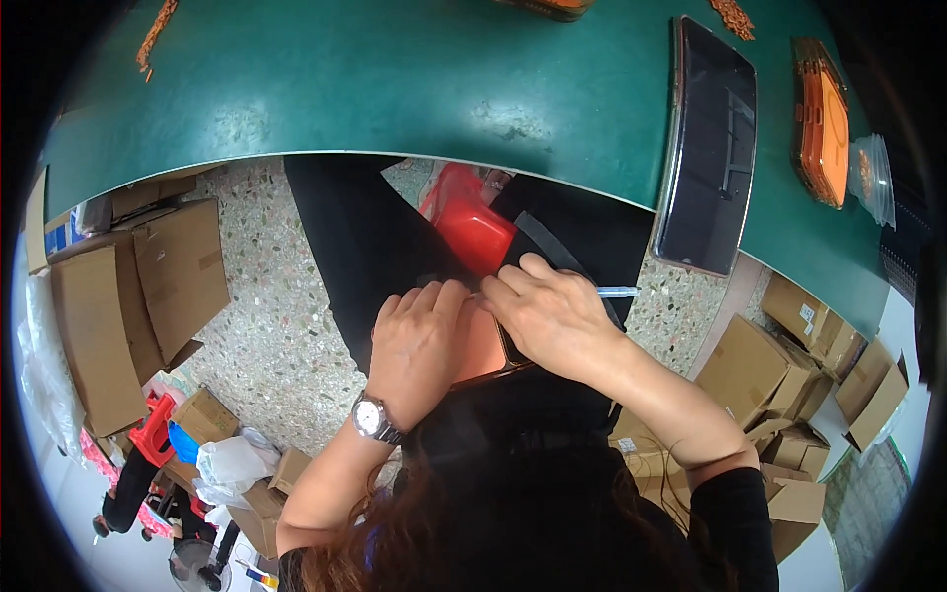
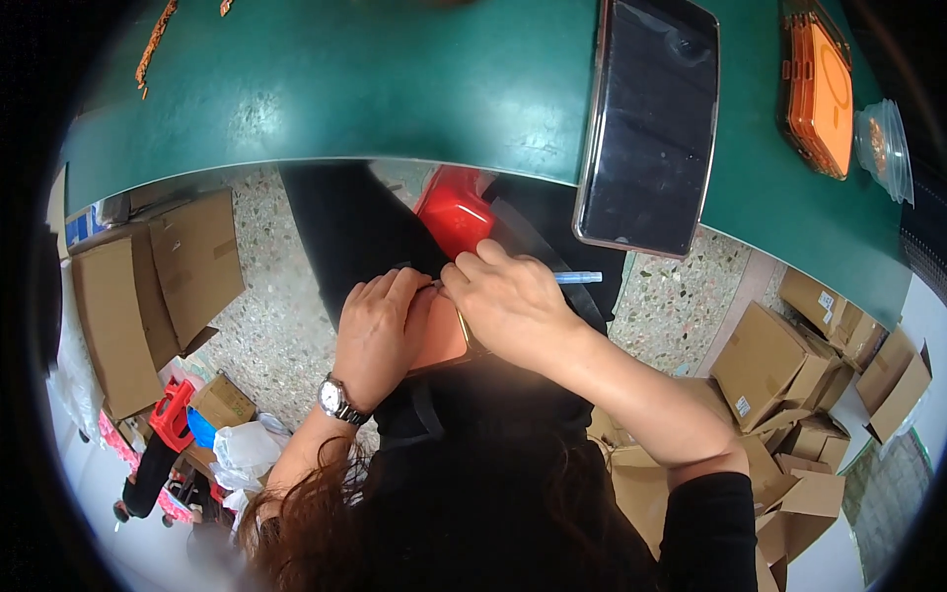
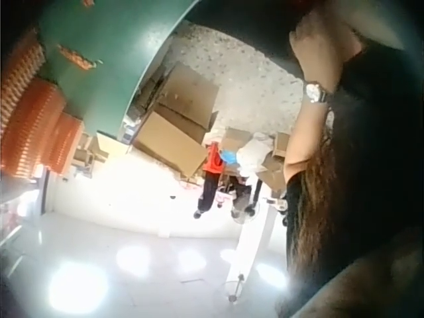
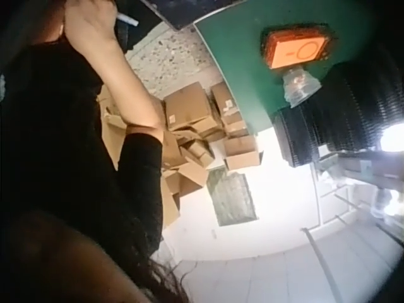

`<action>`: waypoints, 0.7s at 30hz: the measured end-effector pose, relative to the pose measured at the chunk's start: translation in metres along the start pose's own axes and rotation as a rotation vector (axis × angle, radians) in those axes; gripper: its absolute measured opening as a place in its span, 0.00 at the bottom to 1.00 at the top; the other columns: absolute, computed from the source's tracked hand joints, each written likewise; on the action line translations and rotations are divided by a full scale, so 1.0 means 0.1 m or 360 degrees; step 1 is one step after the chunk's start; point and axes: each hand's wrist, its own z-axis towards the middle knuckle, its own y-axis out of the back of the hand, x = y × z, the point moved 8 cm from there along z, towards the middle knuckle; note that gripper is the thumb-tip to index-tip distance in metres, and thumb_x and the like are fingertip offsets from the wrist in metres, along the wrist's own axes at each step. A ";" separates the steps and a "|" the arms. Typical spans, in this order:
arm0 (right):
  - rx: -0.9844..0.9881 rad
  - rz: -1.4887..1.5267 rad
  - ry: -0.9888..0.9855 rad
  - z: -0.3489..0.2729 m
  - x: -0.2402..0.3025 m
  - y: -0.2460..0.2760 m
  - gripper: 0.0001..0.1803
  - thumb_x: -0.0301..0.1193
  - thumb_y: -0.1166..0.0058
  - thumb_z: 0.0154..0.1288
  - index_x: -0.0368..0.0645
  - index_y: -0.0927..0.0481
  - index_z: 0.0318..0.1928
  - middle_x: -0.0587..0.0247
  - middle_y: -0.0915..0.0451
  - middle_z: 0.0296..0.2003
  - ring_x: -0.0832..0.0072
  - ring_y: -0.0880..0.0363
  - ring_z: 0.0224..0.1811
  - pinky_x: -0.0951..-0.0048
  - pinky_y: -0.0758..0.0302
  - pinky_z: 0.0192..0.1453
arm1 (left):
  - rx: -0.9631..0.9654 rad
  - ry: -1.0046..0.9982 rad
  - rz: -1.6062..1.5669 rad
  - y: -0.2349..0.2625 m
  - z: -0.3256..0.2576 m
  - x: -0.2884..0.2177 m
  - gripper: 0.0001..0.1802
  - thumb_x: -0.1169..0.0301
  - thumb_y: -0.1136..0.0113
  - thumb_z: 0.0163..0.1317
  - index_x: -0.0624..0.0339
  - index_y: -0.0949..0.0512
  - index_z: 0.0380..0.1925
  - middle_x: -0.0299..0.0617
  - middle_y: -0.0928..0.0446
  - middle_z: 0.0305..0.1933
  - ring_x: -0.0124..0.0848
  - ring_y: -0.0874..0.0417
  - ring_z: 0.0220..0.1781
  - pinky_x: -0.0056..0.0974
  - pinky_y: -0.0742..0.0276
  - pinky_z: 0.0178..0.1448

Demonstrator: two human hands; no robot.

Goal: Assembling magnetic phone cases by manually placing components into transparent orange shells.

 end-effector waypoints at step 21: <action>0.0061 -0.0145 0.0186 -0.05 0.14 0.09 0.19 0.30 0.40 0.60 0.37 0.16 0.52 0.69 0.22 0.40 0.75 0.22 0.47 0.75 0.20 0.40 | -0.0136 0.0024 -0.0108 0.11 -0.09 -0.01 0.05 0.73 0.33 0.65 0.59 0.20 0.36 0.45 0.17 0.33 0.44 0.16 0.36 0.45 0.24 0.44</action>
